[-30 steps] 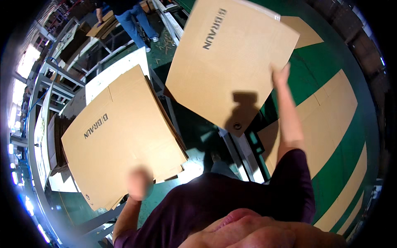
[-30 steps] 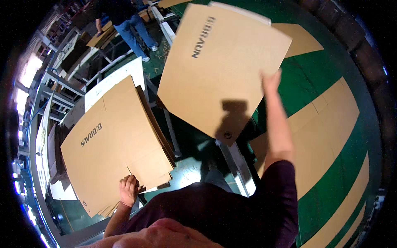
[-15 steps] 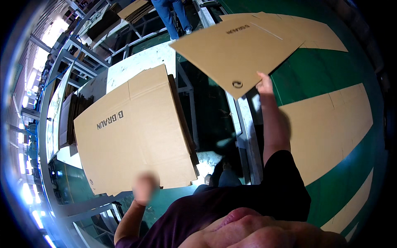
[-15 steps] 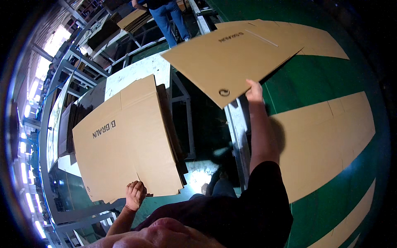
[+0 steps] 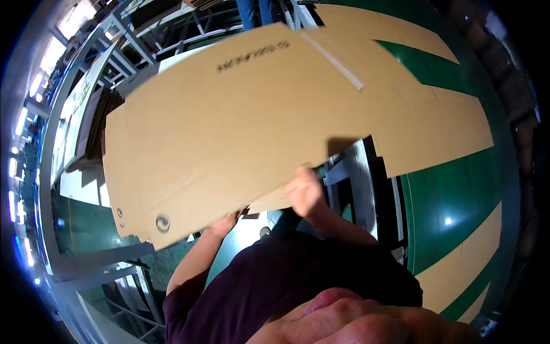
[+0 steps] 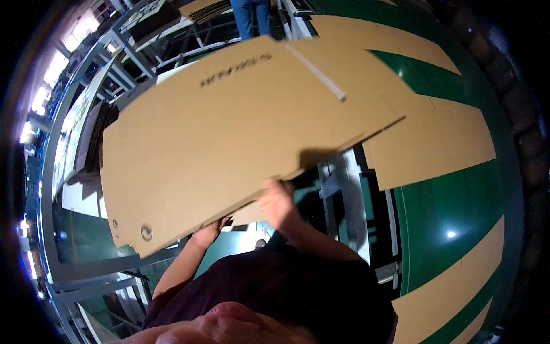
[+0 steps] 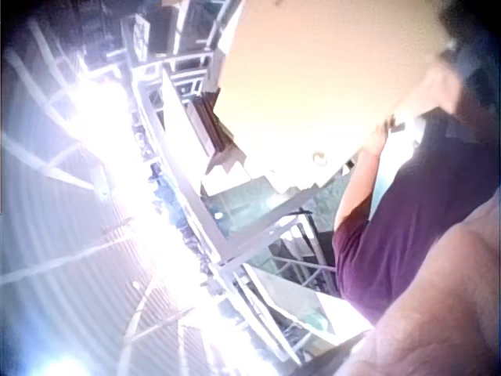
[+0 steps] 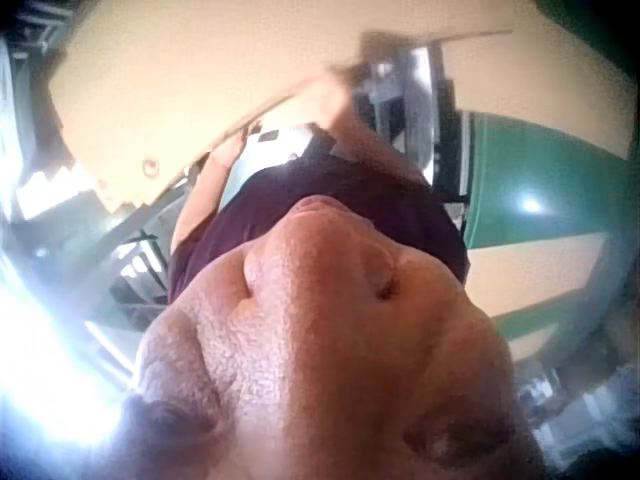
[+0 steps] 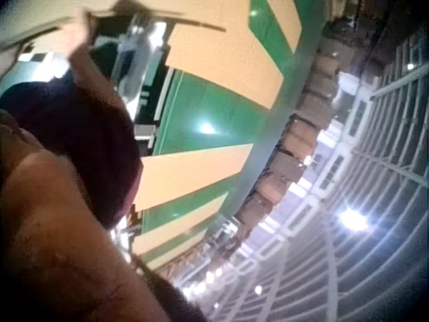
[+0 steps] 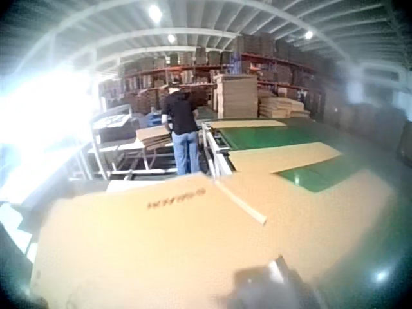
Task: The person assembles flat cardboard boxes by folding the flaps and securing them with white plastic strapping. They repeatedly pick up flat sheets, fold the sides, and fasten the strapping to form the box structure.
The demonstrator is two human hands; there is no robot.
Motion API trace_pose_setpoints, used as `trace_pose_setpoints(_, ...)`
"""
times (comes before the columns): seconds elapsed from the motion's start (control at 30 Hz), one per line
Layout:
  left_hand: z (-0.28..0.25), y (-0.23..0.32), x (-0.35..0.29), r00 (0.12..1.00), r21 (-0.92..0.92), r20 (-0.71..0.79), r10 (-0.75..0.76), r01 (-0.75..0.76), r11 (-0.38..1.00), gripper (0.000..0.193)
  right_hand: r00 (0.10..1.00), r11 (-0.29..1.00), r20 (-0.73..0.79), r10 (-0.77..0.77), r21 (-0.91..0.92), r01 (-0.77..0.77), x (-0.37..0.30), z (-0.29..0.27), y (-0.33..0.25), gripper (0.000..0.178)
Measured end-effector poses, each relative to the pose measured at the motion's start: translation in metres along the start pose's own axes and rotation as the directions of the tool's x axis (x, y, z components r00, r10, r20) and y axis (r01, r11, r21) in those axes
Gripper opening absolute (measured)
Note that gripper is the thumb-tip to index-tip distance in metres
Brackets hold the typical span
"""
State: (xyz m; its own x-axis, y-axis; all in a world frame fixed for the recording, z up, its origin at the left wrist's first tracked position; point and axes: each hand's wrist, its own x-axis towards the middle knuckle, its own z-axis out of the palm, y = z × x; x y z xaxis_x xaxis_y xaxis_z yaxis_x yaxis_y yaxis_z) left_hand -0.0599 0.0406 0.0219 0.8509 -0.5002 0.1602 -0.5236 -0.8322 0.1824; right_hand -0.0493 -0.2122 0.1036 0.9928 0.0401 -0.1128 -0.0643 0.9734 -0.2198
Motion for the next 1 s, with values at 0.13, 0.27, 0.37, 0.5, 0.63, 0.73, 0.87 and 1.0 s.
trace_pose_setpoints(0.13, 0.0, 0.008, 0.004, 0.98, -0.332, 0.013, -0.197, 0.19, 0.924, 0.041, 0.991, 0.372, -0.035, -0.131, -0.928, 0.016, -0.022, -0.029, 0.007, 0.029)
trace_pose_setpoints(0.27, -0.003, 0.019, -0.002, 0.96, -0.513, 0.076, -0.271, 0.271, 0.815, 0.042, 0.985, 0.875, -0.102, -0.138, -0.479, 0.073, -0.04, -0.023, 0.083, 0.035)
trace_pose_setpoints(0.37, 0.026, 0.013, -0.023, 0.95, 0.05, -0.312, -0.02, 0.037, 0.998, 0.033, 0.99, 0.917, -0.118, -0.076, -0.397, 0.023, -0.052, 0.005, 0.151, 0.035)
trace_pose_setpoints(0.5, 0.016, 0.018, -0.051, 0.997, 0.0, -0.045, 0.066, -0.066, 0.998, 0.033, 0.864, 0.778, -0.174, 0.472, -0.38, -0.501, -0.044, -0.007, 0.185, 0.043)
trace_pose_setpoints(0.63, -0.018, 0.016, -0.097, 0.928, -0.235, 0.347, 0.132, -0.05, 0.971, 0.034, 0.519, 0.428, -0.114, 0.847, -0.433, -0.793, -0.032, -0.023, 0.192, 0.065)
trace_pose_setpoints(0.73, -0.066, 0.005, -0.113, 0.888, -0.539, 0.459, 0.035, 0.247, 0.805, 0.032, 0.547, 0.358, -0.168, 0.82, -0.595, -0.719, -0.022, -0.045, 0.183, 0.063)
trace_pose_setpoints(0.87, -0.118, 0.011, -0.081, 0.943, -0.63, 0.187, -0.276, 0.33, 0.702, 0.032, 0.641, 0.303, -0.159, 0.751, -0.78, -0.548, -0.029, -0.054, 0.108, 0.042)
trace_pose_setpoints(1.0, -0.093, 0.034, -0.01, 0.963, -0.225, -0.253, 0.092, -0.151, 0.963, 0.04, 0.791, 0.438, -0.072, 0.607, -0.8, -0.409, -0.039, -0.083, -0.026, 0.038)
